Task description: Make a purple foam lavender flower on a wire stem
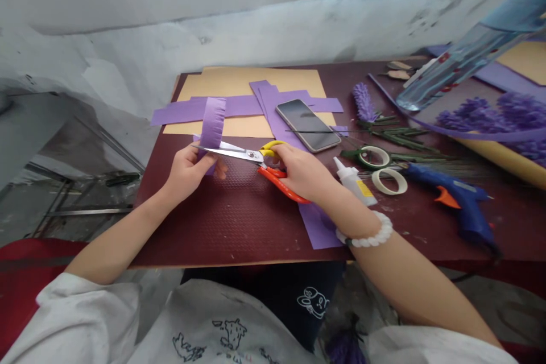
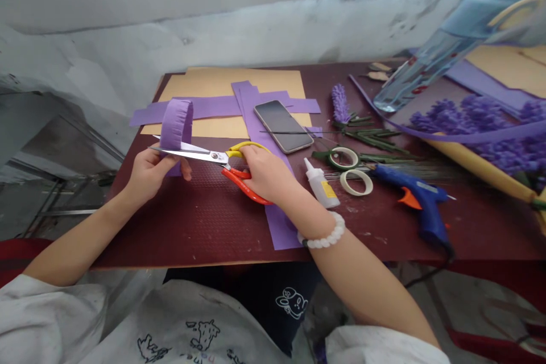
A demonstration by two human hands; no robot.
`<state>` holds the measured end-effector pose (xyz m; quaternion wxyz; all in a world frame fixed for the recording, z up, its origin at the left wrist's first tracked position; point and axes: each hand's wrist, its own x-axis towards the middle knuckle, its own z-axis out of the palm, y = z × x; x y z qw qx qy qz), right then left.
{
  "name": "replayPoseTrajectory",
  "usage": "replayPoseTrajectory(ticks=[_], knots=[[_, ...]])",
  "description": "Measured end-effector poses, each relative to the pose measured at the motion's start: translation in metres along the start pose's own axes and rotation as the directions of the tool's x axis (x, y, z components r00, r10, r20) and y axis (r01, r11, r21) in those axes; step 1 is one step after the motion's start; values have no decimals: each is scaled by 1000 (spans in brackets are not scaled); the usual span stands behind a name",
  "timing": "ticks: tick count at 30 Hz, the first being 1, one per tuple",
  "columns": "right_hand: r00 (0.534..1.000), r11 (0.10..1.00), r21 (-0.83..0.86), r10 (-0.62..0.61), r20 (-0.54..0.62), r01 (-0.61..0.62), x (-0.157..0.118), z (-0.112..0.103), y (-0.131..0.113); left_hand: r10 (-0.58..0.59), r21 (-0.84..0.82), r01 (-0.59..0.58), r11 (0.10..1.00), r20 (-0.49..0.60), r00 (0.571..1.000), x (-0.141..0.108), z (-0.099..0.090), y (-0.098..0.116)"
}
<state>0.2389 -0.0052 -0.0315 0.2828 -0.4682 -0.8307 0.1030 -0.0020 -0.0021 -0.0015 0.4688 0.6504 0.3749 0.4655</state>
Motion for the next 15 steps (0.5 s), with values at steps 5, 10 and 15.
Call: replayPoseTrajectory(ticks=[5, 10, 15], knots=[[999, 997, -68, -38, -16, 37, -1, 1, 2, 49, 45, -50, 998, 27, 998, -3, 1, 5], [997, 987, -147, -75, -25, 70, -2, 3, 3, 81, 47, -83, 995, 26, 996, -6, 3, 7], [996, 977, -195, -92, 3, 91, -2, 2, 2, 117, 55, -118, 992, 16, 993, -9, 3, 9]])
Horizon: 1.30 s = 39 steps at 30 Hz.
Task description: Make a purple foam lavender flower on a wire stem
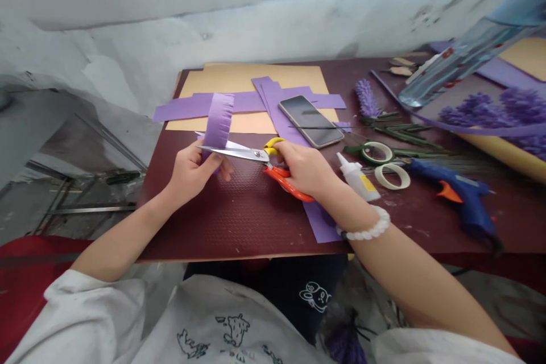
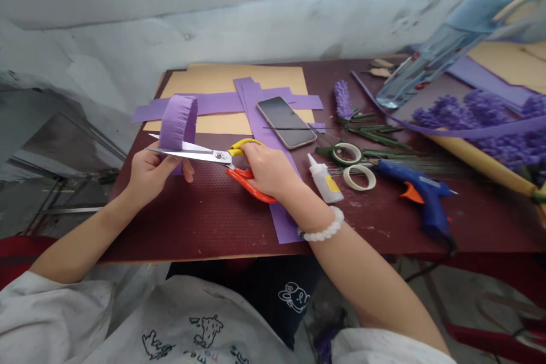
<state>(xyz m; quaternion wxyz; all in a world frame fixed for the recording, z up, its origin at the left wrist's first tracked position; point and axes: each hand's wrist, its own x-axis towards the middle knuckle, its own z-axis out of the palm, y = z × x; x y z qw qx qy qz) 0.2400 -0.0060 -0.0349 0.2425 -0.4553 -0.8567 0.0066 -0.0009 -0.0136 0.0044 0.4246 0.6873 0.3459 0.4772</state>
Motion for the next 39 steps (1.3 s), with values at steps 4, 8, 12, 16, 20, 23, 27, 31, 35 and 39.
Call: replayPoseTrajectory(ticks=[4, 8, 12, 16, 20, 23, 27, 31, 35, 39], knots=[[1000, 999, -17, -27, -4, 27, 0, -1, 0, -16, 8, 16, 1000, 4, 1000, -1, 0, 1], [1000, 999, -27, -25, 0, 25, -1, -1, 0, -36, 28, 36, 999, -7, 999, -2, -1, 2], [1000, 999, -38, -10, 26, 11, -1, -2, -1, -48, 63, 49, 997, -21, 999, -2, -1, 4], [998, 998, -57, 10, 65, -7, -1, -4, -2, -69, 80, 72, 994, -34, 997, -2, -1, 4], [996, 997, -76, 25, 81, -19, -1, -4, -3, -76, 99, 78, 992, -30, 997, -2, -1, 5], [996, 997, -77, 33, 84, -26, -1, -4, -3, -65, 126, 69, 990, -41, 997, -2, 0, 7], [991, 993, -100, 73, 113, -62, -1, -5, -5, -77, 139, 84, 987, -53, 996, -2, 0, 8], [984, 988, -117, 116, 135, -100, 0, -6, -7, -108, 106, 114, 988, -54, 993, -1, 1, 7], [988, 993, -79, 96, 124, -87, 0, -5, -7, -78, 88, 83, 993, -64, 995, -1, 1, 3], [999, 999, -45, 17, 51, -15, 1, -1, -6, -12, 78, 18, 997, -84, 996, -2, -2, -2]])
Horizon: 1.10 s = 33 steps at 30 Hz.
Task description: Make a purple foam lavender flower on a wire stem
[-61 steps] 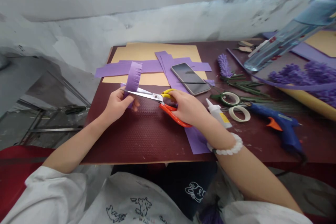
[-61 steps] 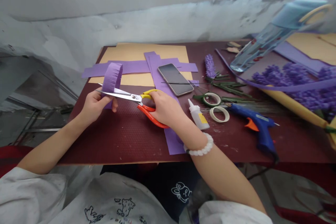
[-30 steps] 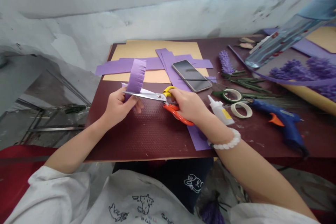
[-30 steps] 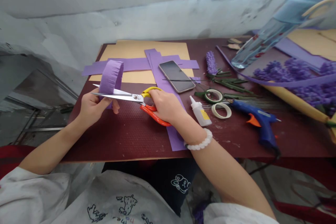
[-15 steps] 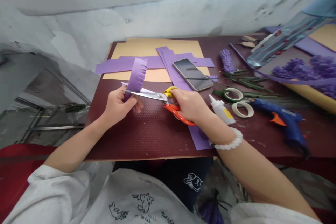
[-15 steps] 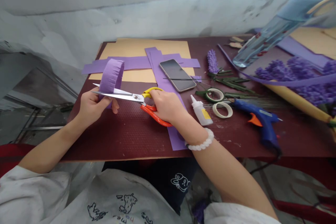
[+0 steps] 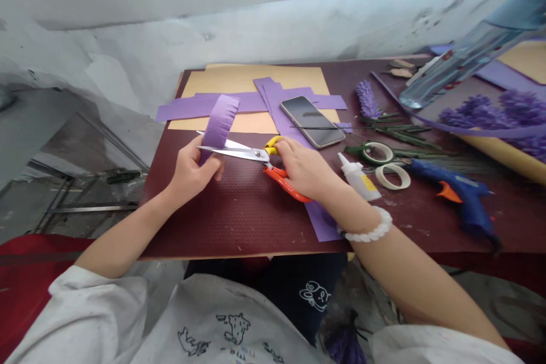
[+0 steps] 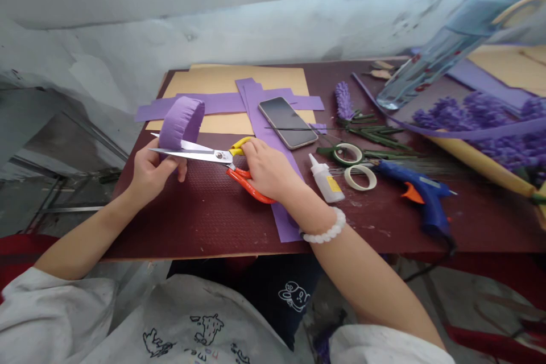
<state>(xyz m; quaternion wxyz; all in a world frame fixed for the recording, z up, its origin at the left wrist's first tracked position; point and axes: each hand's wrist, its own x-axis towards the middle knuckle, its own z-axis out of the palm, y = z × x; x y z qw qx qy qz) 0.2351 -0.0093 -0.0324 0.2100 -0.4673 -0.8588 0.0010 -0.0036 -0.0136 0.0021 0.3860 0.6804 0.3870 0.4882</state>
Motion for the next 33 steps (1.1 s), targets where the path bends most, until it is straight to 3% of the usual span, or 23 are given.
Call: replayPoseTrajectory(ticks=[8, 16, 22, 29, 33], knots=[[999, 1000, -11, 29, 43, -28, -1, 1, 2, -91, 1, 91, 996, -4, 996, 1, 2, 3], [986, 990, -70, 130, 105, -123, 0, -5, -4, -74, 46, 72, 996, 45, 996, 2, 2, 3], [981, 985, -78, 160, 110, -152, 0, -6, -5, -94, -9, 94, 996, 15, 995, 3, 4, 2], [1000, 1000, -12, 23, -9, -23, 1, 1, -1, -26, -14, 26, 1000, -17, 1000, 2, 2, -3], [1000, 1000, 13, -8, -26, 8, 2, 5, 3, -61, -15, 60, 998, -38, 997, 3, 2, -3]])
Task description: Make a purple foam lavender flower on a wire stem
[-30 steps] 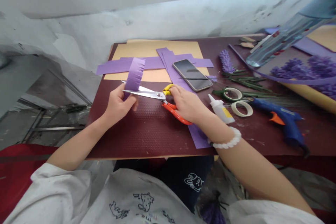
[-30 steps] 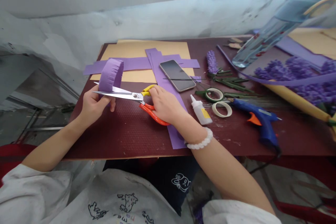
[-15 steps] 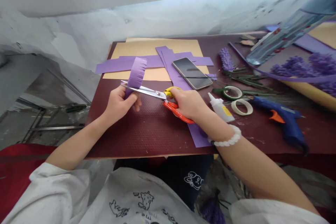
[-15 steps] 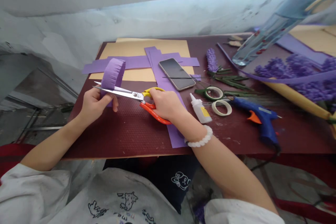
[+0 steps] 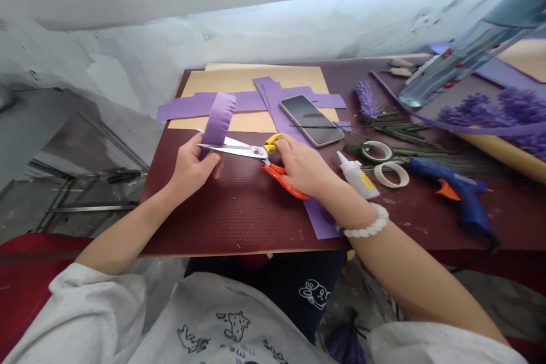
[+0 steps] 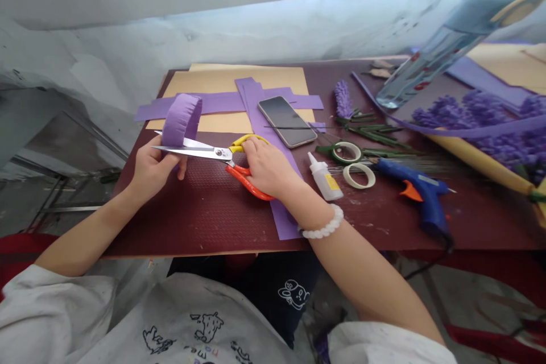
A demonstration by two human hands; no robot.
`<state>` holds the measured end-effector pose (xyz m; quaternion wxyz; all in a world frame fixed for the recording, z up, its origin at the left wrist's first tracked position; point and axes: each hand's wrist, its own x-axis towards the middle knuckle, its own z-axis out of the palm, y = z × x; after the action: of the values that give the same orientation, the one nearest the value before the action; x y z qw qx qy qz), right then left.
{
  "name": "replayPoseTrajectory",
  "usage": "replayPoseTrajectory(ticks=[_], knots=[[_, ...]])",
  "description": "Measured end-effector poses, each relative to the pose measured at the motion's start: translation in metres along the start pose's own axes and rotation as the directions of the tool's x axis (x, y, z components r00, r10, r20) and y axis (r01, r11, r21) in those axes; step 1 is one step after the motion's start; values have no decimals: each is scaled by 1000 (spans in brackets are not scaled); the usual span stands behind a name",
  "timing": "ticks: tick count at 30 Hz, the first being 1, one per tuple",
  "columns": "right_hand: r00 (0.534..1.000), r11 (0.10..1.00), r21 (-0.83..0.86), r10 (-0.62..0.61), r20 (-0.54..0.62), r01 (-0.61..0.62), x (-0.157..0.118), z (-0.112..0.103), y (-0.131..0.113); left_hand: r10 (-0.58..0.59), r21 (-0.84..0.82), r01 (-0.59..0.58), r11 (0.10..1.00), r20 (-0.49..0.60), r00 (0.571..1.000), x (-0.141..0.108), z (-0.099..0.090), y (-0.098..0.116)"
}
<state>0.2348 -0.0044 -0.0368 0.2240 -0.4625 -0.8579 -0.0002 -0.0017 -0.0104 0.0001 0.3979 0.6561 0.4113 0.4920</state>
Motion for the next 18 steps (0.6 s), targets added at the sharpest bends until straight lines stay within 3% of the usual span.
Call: replayPoseTrajectory(ticks=[4, 18], knots=[[999, 1000, 4, 19, 45, -19, 0, -1, 3, -44, -16, 44, 999, 13, 999, 0, 2, 3], [979, 988, -61, 151, 138, -144, 1, -12, -7, -23, -15, 24, 1000, 62, 998, 1, 3, 3]])
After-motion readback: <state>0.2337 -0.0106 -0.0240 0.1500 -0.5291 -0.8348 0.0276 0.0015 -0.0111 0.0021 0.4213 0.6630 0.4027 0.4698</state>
